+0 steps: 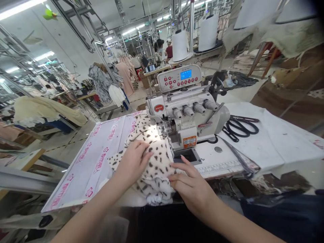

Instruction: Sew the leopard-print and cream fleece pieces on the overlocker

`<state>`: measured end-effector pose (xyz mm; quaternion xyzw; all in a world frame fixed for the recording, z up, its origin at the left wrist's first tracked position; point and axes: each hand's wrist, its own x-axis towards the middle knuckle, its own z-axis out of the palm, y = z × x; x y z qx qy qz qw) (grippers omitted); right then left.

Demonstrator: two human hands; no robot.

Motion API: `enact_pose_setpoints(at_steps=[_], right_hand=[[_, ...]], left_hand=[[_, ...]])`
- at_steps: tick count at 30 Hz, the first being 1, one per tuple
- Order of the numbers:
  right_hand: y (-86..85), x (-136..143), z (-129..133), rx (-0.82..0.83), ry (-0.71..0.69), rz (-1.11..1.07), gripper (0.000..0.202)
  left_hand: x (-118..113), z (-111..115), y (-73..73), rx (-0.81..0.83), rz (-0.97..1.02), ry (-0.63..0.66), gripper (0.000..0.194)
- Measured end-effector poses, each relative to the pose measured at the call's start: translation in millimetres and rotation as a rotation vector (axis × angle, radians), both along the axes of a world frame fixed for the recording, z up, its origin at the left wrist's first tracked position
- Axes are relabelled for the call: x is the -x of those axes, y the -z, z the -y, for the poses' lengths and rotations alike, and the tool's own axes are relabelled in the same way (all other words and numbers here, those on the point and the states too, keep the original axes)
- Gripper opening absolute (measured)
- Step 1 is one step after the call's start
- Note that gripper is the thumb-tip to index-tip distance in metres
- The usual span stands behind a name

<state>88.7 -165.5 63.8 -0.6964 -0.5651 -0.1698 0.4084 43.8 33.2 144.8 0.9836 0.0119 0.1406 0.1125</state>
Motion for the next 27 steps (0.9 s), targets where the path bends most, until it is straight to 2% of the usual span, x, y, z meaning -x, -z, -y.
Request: enact_pose_setpoints(at_steps=[5, 10, 13, 15, 18, 22, 27], right_hand=[[-2.2, 7.5, 0.0, -0.082, 0.086, -0.053, 0.021], [-1.2, 7.8, -3.3, -0.131, 0.05, -0.043, 0.017], [1.6, 6.8, -7.0, -0.12, 0.031, -0.014, 0.015], [3.9, 6.4, -8.6, -0.101, 0.024, 0.008, 0.013], [5.0, 6.0, -8.6, -0.086, 0.017, 0.001, 0.013], [-2.5, 4.9, -4.3, -0.106, 0.036, -0.056, 0.017], [-10.2, 2.6, -0.9, -0.095, -0.007, -0.092, 0.018]], left_hand=[[-6.0, -11.5, -12.6, 0.057, -0.102, 0.008, 0.018], [-12.7, -18.6, -22.6, -0.135, 0.04, 0.096, 0.015], [-14.5, -19.3, -15.6, -0.239, 0.095, 0.146, 0.015], [-12.6, -14.9, -7.7, -0.25, 0.154, 0.167, 0.015], [-6.5, -1.7, 2.3, -0.156, 0.225, 0.229, 0.021], [-4.2, 13.0, 9.2, -0.073, 0.156, 0.31, 0.029], [-10.5, 11.7, 14.3, -0.043, 0.142, 0.331, 0.029]])
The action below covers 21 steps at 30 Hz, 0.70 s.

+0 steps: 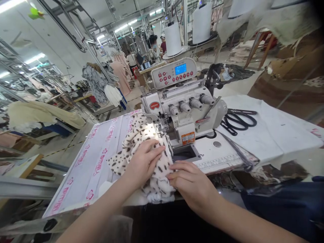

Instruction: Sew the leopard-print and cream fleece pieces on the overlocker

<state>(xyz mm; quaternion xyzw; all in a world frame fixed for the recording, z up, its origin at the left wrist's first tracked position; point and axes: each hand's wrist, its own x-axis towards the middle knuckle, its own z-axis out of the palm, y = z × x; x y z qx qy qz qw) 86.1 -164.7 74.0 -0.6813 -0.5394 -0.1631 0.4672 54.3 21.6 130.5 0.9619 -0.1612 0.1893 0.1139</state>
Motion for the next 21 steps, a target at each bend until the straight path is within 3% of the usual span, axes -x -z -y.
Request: enact_pose_setpoints(at_steps=[7, 14, 18, 21], right_hand=[[6.2, -3.8, -2.3, 0.051, -0.006, 0.017, 0.019], [-4.0, -17.9, -8.6, 0.041, 0.005, 0.036, 0.023], [-9.7, -17.7, -12.8, -0.029, 0.058, 0.036, 0.021], [-9.6, -14.9, -13.0, -0.066, 0.095, 0.003, 0.021]], left_hand=[[-6.9, -5.1, -0.8, 0.086, -0.07, 0.014, 0.027], [-27.6, -26.1, -6.3, 0.101, -0.152, 0.042, 0.029], [-28.9, -28.3, -2.7, 0.087, -0.017, 0.092, 0.028], [-9.8, -9.2, -1.6, 0.068, 0.104, 0.182, 0.031]])
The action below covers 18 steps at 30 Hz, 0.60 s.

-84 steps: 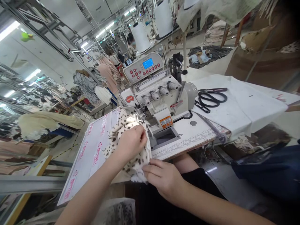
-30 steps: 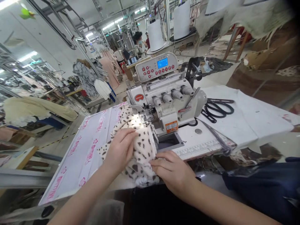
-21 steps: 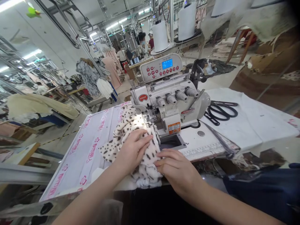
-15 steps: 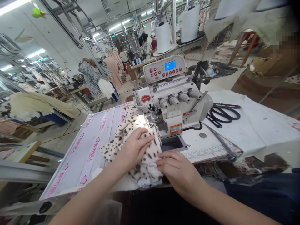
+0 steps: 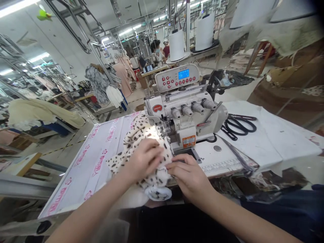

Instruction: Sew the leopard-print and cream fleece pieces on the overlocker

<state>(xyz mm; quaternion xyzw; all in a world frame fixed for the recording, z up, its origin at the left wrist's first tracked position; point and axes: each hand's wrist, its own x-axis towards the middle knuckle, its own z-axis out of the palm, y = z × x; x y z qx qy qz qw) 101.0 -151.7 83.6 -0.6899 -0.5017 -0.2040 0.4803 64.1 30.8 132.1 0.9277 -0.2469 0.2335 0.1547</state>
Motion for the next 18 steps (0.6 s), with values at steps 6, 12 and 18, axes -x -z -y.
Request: enact_pose_setpoints(at_steps=[6, 12, 18], right_hand=[[10.7, 2.0, -0.3, -0.057, -0.005, 0.043, 0.018], [14.3, 0.3, 3.6, -0.043, -0.051, -0.04, 0.031], [7.3, -5.5, 11.0, -0.078, -0.15, -0.614, 0.032]], left_hand=[[31.7, 33.1, -2.1, 0.133, -0.197, -0.186, 0.037], [12.2, 30.5, -9.0, 0.128, -0.178, -0.369, 0.014], [16.9, 30.0, -13.1, 0.033, -0.179, -0.353, 0.025]])
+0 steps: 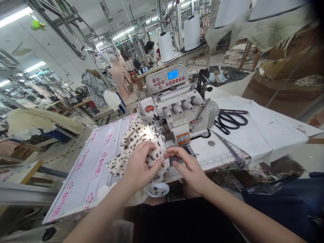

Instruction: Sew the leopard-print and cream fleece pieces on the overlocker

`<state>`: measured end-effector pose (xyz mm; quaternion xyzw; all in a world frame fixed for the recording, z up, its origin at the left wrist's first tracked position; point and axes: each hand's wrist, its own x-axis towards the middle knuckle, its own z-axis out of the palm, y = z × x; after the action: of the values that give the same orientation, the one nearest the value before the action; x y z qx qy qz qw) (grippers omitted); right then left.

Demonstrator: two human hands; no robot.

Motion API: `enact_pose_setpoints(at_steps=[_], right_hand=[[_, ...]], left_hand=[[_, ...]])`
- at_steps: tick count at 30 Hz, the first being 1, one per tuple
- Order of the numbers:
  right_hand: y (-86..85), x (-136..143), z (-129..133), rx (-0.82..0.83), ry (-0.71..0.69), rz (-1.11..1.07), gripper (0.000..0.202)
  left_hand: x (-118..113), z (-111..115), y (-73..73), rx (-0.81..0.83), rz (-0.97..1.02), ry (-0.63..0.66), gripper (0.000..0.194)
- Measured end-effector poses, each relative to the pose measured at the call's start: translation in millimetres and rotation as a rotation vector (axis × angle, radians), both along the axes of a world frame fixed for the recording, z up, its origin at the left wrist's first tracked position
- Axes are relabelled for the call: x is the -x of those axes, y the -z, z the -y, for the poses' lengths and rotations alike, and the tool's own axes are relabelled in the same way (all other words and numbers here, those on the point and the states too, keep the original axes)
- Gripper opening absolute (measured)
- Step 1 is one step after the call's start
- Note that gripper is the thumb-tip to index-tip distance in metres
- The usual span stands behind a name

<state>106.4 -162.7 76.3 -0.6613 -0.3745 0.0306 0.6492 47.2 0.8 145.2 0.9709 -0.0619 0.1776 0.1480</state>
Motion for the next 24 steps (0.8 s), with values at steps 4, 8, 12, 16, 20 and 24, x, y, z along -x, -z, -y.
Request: enact_pose_setpoints(at_steps=[4, 8, 12, 16, 20, 24], right_hand=[[-5.3, 0.6, -5.3, -0.029, -0.027, -0.077, 0.026], [-3.0, -1.6, -15.0, 0.031, 0.058, -0.254, 0.023], [-5.7, -0.7, -21.2, 0.134, -0.111, -0.387, 0.017], [-25.2, 5.8, -21.6, 0.057, -0.125, -0.172, 0.019], [-27.1, 3.7, -20.5, -0.076, 0.021, 0.001, 0.015], [-1.0, -6.5, -26.4, -0.102, 0.174, -0.287, 0.024]], left_hand=[[9.5, 6.9, -2.0, -0.103, -0.071, -0.007, 0.053], [16.4, 15.1, 1.6, -0.205, -0.064, -0.044, 0.065], [18.7, 20.2, 9.9, -0.266, 0.006, -0.04, 0.063], [12.6, 15.1, 17.4, -0.223, 0.088, -0.046, 0.056], [-3.5, 1.2, 17.4, -0.001, 0.158, -0.131, 0.03], [-16.3, -1.9, 15.4, 0.124, 0.182, -0.195, 0.017]])
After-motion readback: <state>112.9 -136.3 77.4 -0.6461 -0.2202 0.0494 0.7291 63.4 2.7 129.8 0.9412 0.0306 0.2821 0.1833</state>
